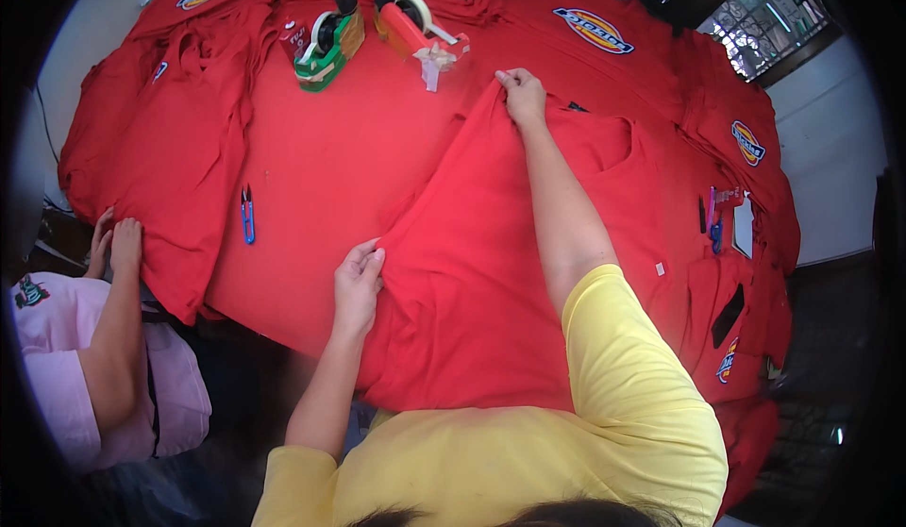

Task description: The person trims threads from a stack of red shirts using shears, folds several shirts, and places them onto a large pile on the table.

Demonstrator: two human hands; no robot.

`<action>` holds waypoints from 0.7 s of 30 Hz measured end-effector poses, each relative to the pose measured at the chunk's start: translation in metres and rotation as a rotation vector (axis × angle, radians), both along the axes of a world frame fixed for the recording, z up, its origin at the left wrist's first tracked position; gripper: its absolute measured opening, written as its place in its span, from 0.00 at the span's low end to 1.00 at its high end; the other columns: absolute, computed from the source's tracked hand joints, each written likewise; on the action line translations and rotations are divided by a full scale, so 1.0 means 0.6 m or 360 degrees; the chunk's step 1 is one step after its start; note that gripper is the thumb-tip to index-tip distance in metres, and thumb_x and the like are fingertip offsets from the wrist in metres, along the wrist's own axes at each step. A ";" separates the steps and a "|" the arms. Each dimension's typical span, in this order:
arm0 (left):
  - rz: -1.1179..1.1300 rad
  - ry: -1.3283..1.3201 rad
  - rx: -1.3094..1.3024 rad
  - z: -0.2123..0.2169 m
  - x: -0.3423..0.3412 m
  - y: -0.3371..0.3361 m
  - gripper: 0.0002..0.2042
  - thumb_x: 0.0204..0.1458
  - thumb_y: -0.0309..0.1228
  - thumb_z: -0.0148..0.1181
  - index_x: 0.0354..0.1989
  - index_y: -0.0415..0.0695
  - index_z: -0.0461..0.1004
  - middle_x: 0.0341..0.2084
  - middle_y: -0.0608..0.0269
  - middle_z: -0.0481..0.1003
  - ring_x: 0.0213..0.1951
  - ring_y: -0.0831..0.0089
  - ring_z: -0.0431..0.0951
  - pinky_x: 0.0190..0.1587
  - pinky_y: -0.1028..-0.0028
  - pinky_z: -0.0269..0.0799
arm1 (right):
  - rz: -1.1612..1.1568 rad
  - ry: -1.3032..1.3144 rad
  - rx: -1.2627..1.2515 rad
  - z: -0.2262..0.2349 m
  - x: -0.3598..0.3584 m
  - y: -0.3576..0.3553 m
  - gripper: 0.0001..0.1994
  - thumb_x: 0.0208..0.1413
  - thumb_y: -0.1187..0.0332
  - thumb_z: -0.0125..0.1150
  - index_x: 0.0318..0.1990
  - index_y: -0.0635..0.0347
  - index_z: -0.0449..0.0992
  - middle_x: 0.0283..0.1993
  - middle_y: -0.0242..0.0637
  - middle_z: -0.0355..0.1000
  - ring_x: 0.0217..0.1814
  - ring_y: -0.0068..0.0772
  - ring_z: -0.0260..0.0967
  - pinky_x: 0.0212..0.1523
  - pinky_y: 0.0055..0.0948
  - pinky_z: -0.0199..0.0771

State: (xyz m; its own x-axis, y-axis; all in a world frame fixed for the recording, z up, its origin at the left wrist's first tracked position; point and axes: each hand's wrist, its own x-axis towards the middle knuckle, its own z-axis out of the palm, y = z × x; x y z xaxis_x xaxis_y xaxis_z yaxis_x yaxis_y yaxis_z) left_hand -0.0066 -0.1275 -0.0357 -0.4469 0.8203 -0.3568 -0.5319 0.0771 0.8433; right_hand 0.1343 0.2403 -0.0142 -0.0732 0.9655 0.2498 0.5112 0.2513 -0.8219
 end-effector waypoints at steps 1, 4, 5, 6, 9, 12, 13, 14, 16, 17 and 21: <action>-0.0012 0.0013 -0.0001 0.000 0.001 -0.002 0.12 0.59 0.25 0.52 0.50 0.36 0.68 0.34 0.64 0.75 0.30 0.85 0.73 0.30 0.85 0.67 | -0.0012 -0.0030 0.0022 -0.015 0.003 0.006 0.15 0.50 0.58 0.64 0.34 0.63 0.77 0.28 0.43 0.75 0.31 0.37 0.72 0.36 0.33 0.70; -0.0006 0.0115 0.0006 -0.001 0.003 -0.004 0.12 0.59 0.25 0.52 0.49 0.35 0.68 0.34 0.64 0.75 0.30 0.86 0.72 0.29 0.86 0.66 | 0.0011 -0.0011 0.0034 -0.014 0.003 0.004 0.14 0.51 0.59 0.63 0.35 0.63 0.77 0.27 0.40 0.75 0.30 0.31 0.72 0.33 0.31 0.69; -0.0013 0.0121 0.0011 -0.001 0.001 -0.003 0.12 0.59 0.25 0.52 0.49 0.35 0.68 0.34 0.64 0.75 0.30 0.86 0.71 0.29 0.86 0.65 | 0.0017 -0.0002 0.0049 -0.010 0.003 0.005 0.14 0.51 0.60 0.63 0.35 0.63 0.77 0.26 0.39 0.75 0.29 0.29 0.72 0.32 0.31 0.69; -0.0021 0.0128 0.0015 -0.003 0.000 -0.004 0.11 0.59 0.25 0.52 0.49 0.36 0.68 0.34 0.64 0.75 0.30 0.86 0.71 0.29 0.86 0.65 | 0.0065 0.0066 -0.0029 -0.007 0.003 0.003 0.13 0.52 0.61 0.62 0.35 0.64 0.77 0.26 0.38 0.74 0.29 0.26 0.71 0.30 0.29 0.70; -0.0022 0.0163 0.0022 -0.008 0.001 -0.003 0.11 0.58 0.24 0.52 0.48 0.36 0.68 0.34 0.65 0.74 0.31 0.86 0.70 0.30 0.86 0.64 | 0.0221 0.0392 -0.0198 0.007 0.009 0.001 0.11 0.54 0.64 0.60 0.37 0.64 0.76 0.27 0.33 0.72 0.26 0.20 0.68 0.25 0.23 0.69; -0.0045 0.0224 0.0028 -0.009 0.001 -0.001 0.10 0.58 0.24 0.52 0.48 0.38 0.68 0.35 0.66 0.73 0.33 0.87 0.69 0.31 0.86 0.64 | 0.0335 0.0785 -0.0238 0.039 0.050 -0.014 0.09 0.56 0.66 0.59 0.39 0.64 0.75 0.29 0.30 0.70 0.25 0.17 0.65 0.22 0.19 0.70; -0.0058 0.0248 0.0028 -0.009 0.002 -0.001 0.10 0.58 0.24 0.52 0.48 0.38 0.68 0.35 0.66 0.73 0.34 0.87 0.69 0.32 0.86 0.64 | 0.0333 0.0804 -0.0237 0.055 0.066 -0.023 0.09 0.57 0.67 0.58 0.40 0.64 0.74 0.30 0.29 0.70 0.24 0.16 0.64 0.23 0.18 0.70; -0.0026 0.0224 0.0093 -0.011 0.002 0.000 0.10 0.58 0.23 0.52 0.47 0.39 0.69 0.34 0.66 0.73 0.33 0.86 0.69 0.32 0.85 0.64 | 0.0317 0.0825 -0.0236 0.072 0.087 -0.036 0.09 0.57 0.67 0.58 0.40 0.64 0.74 0.30 0.28 0.69 0.24 0.16 0.63 0.23 0.17 0.70; 0.0049 0.0174 0.0209 -0.015 0.006 0.000 0.08 0.57 0.22 0.52 0.45 0.40 0.71 0.34 0.66 0.73 0.33 0.83 0.70 0.32 0.84 0.65 | 0.0467 0.0973 -0.0248 0.102 0.128 -0.066 0.07 0.57 0.70 0.57 0.40 0.62 0.74 0.35 0.31 0.71 0.30 0.19 0.66 0.32 0.21 0.72; 0.0055 0.0558 0.0311 -0.009 0.014 -0.006 0.08 0.55 0.21 0.53 0.42 0.41 0.72 0.33 0.64 0.72 0.33 0.80 0.71 0.33 0.82 0.65 | 0.0559 0.1082 -0.0230 0.121 0.153 -0.093 0.06 0.57 0.71 0.56 0.41 0.62 0.73 0.37 0.31 0.71 0.32 0.20 0.67 0.36 0.22 0.72; -0.0154 0.1871 0.0641 0.013 0.035 -0.050 0.09 0.46 0.16 0.55 0.34 0.42 0.75 0.31 0.61 0.71 0.35 0.67 0.72 0.38 0.72 0.68 | 0.0593 0.1238 -0.0344 0.128 0.298 -0.203 0.10 0.48 0.84 0.51 0.38 0.64 0.74 0.52 0.39 0.68 0.44 0.24 0.67 0.43 0.20 0.66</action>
State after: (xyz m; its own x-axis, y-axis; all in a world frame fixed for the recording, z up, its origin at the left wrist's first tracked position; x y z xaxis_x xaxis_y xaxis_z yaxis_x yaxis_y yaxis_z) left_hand 0.0146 -0.1576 -0.0278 -0.2567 0.8257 0.5023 0.5540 -0.3002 0.7765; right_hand 0.3129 0.1186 0.0627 -0.2774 0.9448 0.1745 -0.2955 0.0889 -0.9512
